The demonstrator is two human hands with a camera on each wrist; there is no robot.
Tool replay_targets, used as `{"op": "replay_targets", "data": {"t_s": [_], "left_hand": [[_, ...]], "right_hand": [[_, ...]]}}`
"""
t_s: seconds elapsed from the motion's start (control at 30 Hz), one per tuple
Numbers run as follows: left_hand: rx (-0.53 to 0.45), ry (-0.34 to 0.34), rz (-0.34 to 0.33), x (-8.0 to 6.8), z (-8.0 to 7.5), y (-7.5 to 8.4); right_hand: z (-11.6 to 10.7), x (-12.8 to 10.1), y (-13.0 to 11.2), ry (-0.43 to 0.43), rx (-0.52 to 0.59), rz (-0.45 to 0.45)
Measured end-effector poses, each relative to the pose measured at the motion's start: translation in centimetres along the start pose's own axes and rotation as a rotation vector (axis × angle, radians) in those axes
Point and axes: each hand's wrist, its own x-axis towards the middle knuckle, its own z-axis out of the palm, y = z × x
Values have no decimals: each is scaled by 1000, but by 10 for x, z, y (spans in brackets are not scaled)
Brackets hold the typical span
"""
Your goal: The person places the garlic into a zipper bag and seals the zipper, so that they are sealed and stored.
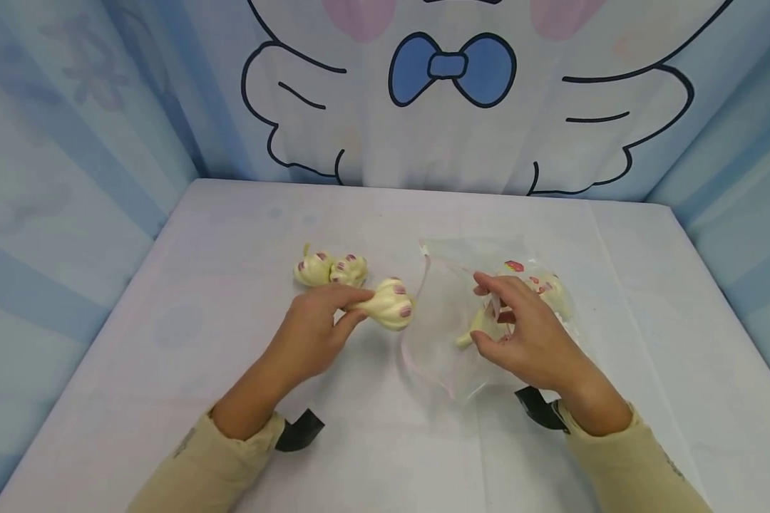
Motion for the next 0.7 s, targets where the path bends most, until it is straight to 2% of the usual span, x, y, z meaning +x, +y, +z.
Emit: {"op": "replay_targets", "data": {"t_s": [0.33, 0.6, 0.7], "left_hand": [[-103, -75, -18, 4, 17, 12], [-116, -121, 61, 10, 32, 13], [-119, -145, 52, 11, 36, 14]], "right_hand": [[0, 0, 2, 5, -4, -19], [0, 0, 3, 12, -10, -27], [0, 0, 2, 11, -6, -22]]}}
